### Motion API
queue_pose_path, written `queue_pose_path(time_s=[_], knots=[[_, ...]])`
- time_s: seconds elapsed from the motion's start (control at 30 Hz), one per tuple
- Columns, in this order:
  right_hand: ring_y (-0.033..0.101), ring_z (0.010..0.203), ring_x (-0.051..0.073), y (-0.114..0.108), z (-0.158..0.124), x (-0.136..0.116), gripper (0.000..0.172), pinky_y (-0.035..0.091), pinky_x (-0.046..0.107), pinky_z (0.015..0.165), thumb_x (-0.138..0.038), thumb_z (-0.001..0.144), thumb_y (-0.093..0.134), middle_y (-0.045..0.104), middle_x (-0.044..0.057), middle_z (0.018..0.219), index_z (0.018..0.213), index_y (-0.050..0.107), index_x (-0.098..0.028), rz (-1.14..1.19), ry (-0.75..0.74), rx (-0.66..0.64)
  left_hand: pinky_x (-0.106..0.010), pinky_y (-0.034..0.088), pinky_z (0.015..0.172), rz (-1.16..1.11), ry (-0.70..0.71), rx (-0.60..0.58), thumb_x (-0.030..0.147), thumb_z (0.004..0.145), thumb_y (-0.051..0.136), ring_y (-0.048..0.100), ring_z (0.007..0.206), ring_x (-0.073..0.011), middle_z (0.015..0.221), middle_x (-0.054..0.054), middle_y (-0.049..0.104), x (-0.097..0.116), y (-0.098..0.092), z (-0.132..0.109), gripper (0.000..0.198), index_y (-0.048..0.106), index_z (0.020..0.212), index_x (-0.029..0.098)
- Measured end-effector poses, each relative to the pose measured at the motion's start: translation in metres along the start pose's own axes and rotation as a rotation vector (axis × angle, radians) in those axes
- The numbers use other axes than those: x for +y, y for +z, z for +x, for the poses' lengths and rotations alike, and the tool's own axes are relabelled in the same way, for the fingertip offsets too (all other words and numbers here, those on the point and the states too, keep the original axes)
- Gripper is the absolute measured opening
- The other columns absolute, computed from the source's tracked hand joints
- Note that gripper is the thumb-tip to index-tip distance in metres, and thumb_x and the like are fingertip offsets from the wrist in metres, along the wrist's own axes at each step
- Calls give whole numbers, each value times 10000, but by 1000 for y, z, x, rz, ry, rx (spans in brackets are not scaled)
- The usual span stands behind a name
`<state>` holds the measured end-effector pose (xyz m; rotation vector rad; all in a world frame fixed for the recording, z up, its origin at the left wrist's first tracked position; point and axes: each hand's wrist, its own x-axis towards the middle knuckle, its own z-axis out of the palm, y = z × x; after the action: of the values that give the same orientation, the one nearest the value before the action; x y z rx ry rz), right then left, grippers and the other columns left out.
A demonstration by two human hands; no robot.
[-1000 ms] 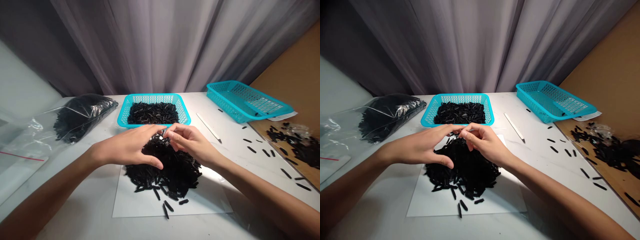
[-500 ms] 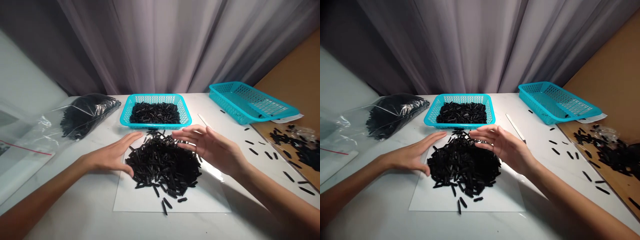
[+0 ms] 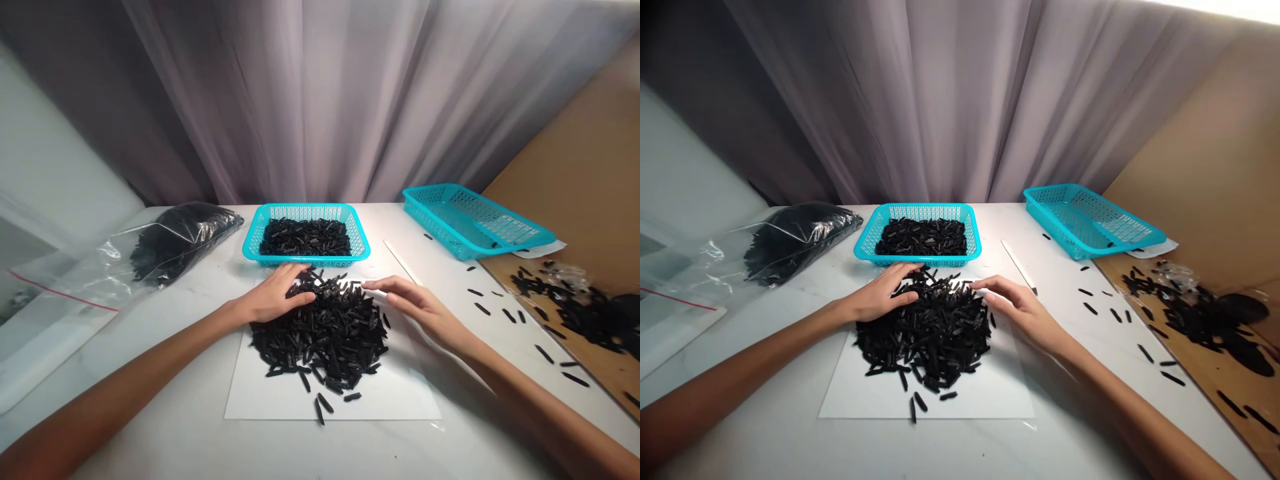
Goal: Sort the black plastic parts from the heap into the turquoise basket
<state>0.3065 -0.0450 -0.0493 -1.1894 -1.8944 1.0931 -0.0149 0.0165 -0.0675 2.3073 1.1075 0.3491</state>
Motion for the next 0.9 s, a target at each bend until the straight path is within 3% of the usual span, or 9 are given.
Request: queue_pose_path(time_s=[0.13, 0.27, 0.5, 0.6, 0.77, 0.9], knots=[[334, 1498, 332, 10, -13, 20, 529, 256, 591, 1220, -512, 959, 577, 398, 143, 1604, 1416, 508, -255, -330, -46, -67, -528, 381, 1135, 38, -49, 40, 699, 946, 417, 479, 1330, -325, 1353, -153, 552, 10, 4, 10, 707, 524, 1400, 168], [247, 1540, 311, 21, -6, 22, 597, 221, 590, 1238, -544, 999, 472, 291, 162, 1654, 1503, 391, -235, -440, -48, -66, -539, 410, 1083, 72, -70, 86, 715, 949, 370, 532, 1225, -325, 1269, -146, 564, 24, 7, 11, 682, 617, 1263, 162], [325, 1498, 346, 37, 45, 25, 648, 212, 604, 1228, -584, 985, 470, 380, 218, 1597, 1464, 450, -147, -338, -180, -105, -467, 378, 1137, 46, -11, 62, 719, 920, 458, 475, 1334, -306, 1412, -152, 516, 24, 11, 17, 733, 468, 1421, 184], [435, 1429, 338, 48, 58, 25, 612, 290, 588, 1201, -585, 981, 477, 489, 193, 1527, 1433, 487, -173, -297, -234, -120, -454, 410, 1099, 9, -22, 67, 714, 942, 399, 526, 1263, -302, 1347, -161, 556, 14, 14, 29, 722, 517, 1394, 163], [501, 1388, 296, 58, 45, 15, 561, 366, 522, 1179, -553, 987, 497, 521, 113, 1523, 1453, 476, -242, -233, -275, -166, -373, 455, 1019, -98, 67, 49, 661, 955, 442, 611, 1119, -268, 1173, -105, 681, 14, 10, 32, 583, 711, 1160, 185], [487, 1406, 298, 54, 24, 11, 562, 352, 525, 1190, -554, 978, 520, 523, 97, 1525, 1456, 482, -262, -213, -238, -190, -321, 499, 933, -186, 116, 68, 574, 988, 448, 657, 1029, -229, 1095, -66, 730, 16, 3, 17, 489, 731, 1083, 186]])
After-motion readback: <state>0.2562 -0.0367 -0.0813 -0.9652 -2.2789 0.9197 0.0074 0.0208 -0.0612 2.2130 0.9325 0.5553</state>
